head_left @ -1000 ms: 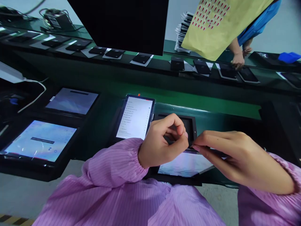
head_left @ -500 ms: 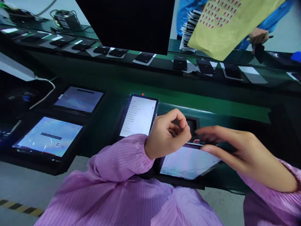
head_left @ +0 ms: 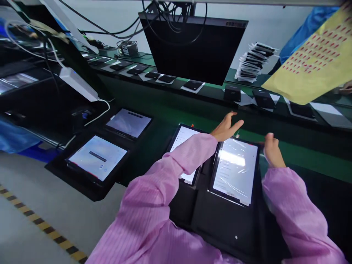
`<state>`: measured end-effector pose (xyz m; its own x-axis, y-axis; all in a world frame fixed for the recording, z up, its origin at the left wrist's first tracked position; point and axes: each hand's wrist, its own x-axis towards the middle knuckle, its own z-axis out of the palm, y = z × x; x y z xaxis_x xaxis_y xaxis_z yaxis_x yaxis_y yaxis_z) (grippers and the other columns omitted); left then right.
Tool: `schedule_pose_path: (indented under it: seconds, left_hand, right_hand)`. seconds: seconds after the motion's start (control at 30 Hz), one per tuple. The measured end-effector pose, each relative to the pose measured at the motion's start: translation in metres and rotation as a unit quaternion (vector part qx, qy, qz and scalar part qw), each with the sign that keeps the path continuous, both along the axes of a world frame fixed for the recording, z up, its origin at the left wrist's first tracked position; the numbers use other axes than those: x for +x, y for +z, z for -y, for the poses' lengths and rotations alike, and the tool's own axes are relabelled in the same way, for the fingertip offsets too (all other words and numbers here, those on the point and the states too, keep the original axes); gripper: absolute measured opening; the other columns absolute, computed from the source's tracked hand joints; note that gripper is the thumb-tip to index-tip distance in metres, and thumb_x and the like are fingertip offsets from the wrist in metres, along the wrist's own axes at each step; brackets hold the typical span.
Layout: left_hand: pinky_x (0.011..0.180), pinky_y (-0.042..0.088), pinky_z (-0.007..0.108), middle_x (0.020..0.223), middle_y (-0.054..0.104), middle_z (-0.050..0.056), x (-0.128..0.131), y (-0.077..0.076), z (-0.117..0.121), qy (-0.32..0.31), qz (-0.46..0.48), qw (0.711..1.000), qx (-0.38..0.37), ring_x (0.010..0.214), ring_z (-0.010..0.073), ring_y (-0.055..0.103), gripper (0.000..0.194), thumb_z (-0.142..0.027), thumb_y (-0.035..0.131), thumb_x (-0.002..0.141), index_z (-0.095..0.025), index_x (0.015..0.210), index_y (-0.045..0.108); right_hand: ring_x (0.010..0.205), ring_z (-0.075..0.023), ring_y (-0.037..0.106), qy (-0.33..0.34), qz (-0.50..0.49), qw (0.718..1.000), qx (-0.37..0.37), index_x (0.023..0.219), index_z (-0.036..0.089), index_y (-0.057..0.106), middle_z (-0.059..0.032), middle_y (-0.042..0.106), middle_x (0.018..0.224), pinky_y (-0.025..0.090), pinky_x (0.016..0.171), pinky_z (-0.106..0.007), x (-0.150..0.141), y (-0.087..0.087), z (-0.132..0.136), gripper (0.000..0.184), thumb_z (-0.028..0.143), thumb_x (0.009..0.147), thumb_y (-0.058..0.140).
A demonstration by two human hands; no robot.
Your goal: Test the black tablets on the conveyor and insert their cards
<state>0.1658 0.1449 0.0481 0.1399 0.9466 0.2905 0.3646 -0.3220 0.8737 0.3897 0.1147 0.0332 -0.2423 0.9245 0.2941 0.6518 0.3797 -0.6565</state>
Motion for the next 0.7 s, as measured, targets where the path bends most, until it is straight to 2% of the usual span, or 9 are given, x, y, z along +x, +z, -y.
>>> schedule_pose_path:
  seconds: [0.07, 0.13, 0.17, 0.23, 0.3, 0.37, 0.43, 0.57, 0.7]
  left_hand:
    - [0.116, 0.034, 0.046, 0.152, 0.04, 0.015, -0.041, -0.001, 0.021, -0.013, -0.04, 0.999, 0.028, 0.142, 0.0287, 0.038, 0.047, -0.034, 0.065, 0.084, -0.019, 0.125, 0.049]
    - [0.122, 0.008, 0.059, 0.158, 0.027, 0.02, -0.092, -0.015, 0.064, -0.025, -0.092, 0.995, 0.037, 0.149, 0.0358, 0.019, 0.07, -0.042, 0.073, 0.076, -0.017, 0.135, 0.044]
    - [0.12, 0.002, 0.064, 0.16, 0.02, 0.023, -0.116, -0.027, 0.09, -0.004, -0.177, 0.984, 0.026, 0.15, 0.0394, 0.011, 0.087, -0.051, 0.076, 0.072, -0.015, 0.141, 0.037]
    - [0.114, 0.001, 0.073, 0.16, 0.009, 0.027, -0.157, -0.057, 0.143, 0.059, -0.308, 0.948, -0.045, 0.148, 0.0462, 0.001, 0.122, -0.061, 0.083, 0.055, -0.014, 0.15, 0.022]
    - [0.114, 0.009, 0.075, 0.161, 0.006, 0.028, -0.18, -0.09, 0.188, 0.107, -0.373, 0.918, -0.089, 0.148, 0.0473, 0.003, 0.136, -0.07, 0.08, 0.052, -0.013, 0.153, 0.009]
    - [0.114, 0.022, 0.071, 0.16, 0.014, 0.028, -0.188, -0.115, 0.215, 0.141, -0.402, 0.901, -0.085, 0.147, 0.0463, 0.014, 0.134, -0.075, 0.075, 0.055, -0.013, 0.153, 0.008]
    - [0.111, 0.037, 0.063, 0.159, 0.021, 0.025, -0.186, -0.129, 0.226, 0.173, -0.414, 0.891, -0.068, 0.146, 0.0426, 0.025, 0.12, -0.074, 0.07, 0.063, -0.014, 0.152, 0.016]
    - [0.101, 0.051, 0.052, 0.16, 0.026, 0.017, -0.18, -0.13, 0.222, 0.207, -0.418, 0.883, -0.052, 0.142, 0.0381, 0.037, 0.093, -0.068, 0.066, 0.074, -0.017, 0.146, 0.034]
    - [0.099, 0.052, 0.052, 0.158, 0.03, 0.017, -0.182, -0.126, 0.219, 0.214, -0.414, 0.884, -0.038, 0.138, 0.0387, 0.042, 0.091, -0.069, 0.065, 0.073, -0.013, 0.141, 0.042]
  right_hand:
    - [0.068, -0.0181, 0.062, -0.022, -0.002, 1.0, -0.02, 0.086, 0.02, 0.053, -0.0078, 0.067, 0.075, 0.042, 0.061, -0.028, -0.024, 0.002, -0.024, 0.031, 0.05, 0.091, 0.049]
    - [0.081, -0.0189, 0.064, 0.0, -0.013, 0.998, -0.069, 0.088, 0.017, 0.059, -0.0102, 0.07, 0.089, 0.045, 0.072, -0.029, -0.065, -0.005, -0.047, 0.026, 0.043, 0.085, 0.058]
    - [0.085, -0.0185, 0.064, 0.033, -0.016, 0.994, -0.105, 0.089, 0.016, 0.062, -0.0093, 0.07, 0.093, 0.046, 0.076, -0.03, -0.089, -0.01, -0.058, 0.026, 0.041, 0.083, 0.06]
    - [0.084, -0.0165, 0.065, 0.108, -0.024, 0.976, -0.187, 0.089, 0.017, 0.067, -0.0054, 0.072, 0.092, 0.048, 0.079, -0.029, -0.141, -0.024, -0.079, 0.024, 0.039, 0.081, 0.063]
    - [0.075, -0.0151, 0.064, 0.156, -0.036, 0.952, -0.261, 0.082, 0.018, 0.067, -0.0029, 0.071, 0.082, 0.049, 0.074, -0.028, -0.183, -0.039, -0.094, 0.021, 0.038, 0.079, 0.065]
    - [0.068, -0.0137, 0.06, 0.178, -0.055, 0.932, -0.311, 0.073, 0.019, 0.064, -0.0004, 0.067, 0.072, 0.048, 0.069, -0.028, -0.209, -0.05, -0.104, 0.02, 0.038, 0.077, 0.066]
    - [0.063, -0.0118, 0.055, 0.188, -0.081, 0.918, -0.34, 0.065, 0.02, 0.057, 0.0031, 0.06, 0.064, 0.046, 0.069, -0.027, -0.219, -0.057, -0.108, 0.025, 0.04, 0.074, 0.068]
    - [0.059, -0.0095, 0.048, 0.19, -0.123, 0.897, -0.379, 0.059, 0.02, 0.049, 0.0066, 0.051, 0.059, 0.042, 0.067, -0.027, -0.218, -0.059, -0.11, 0.034, 0.045, 0.068, 0.072]
    - [0.059, -0.0093, 0.048, 0.189, -0.137, 0.881, -0.412, 0.061, 0.019, 0.054, 0.0065, 0.053, 0.06, 0.04, 0.064, -0.026, -0.221, -0.058, -0.111, 0.031, 0.042, 0.065, 0.076]
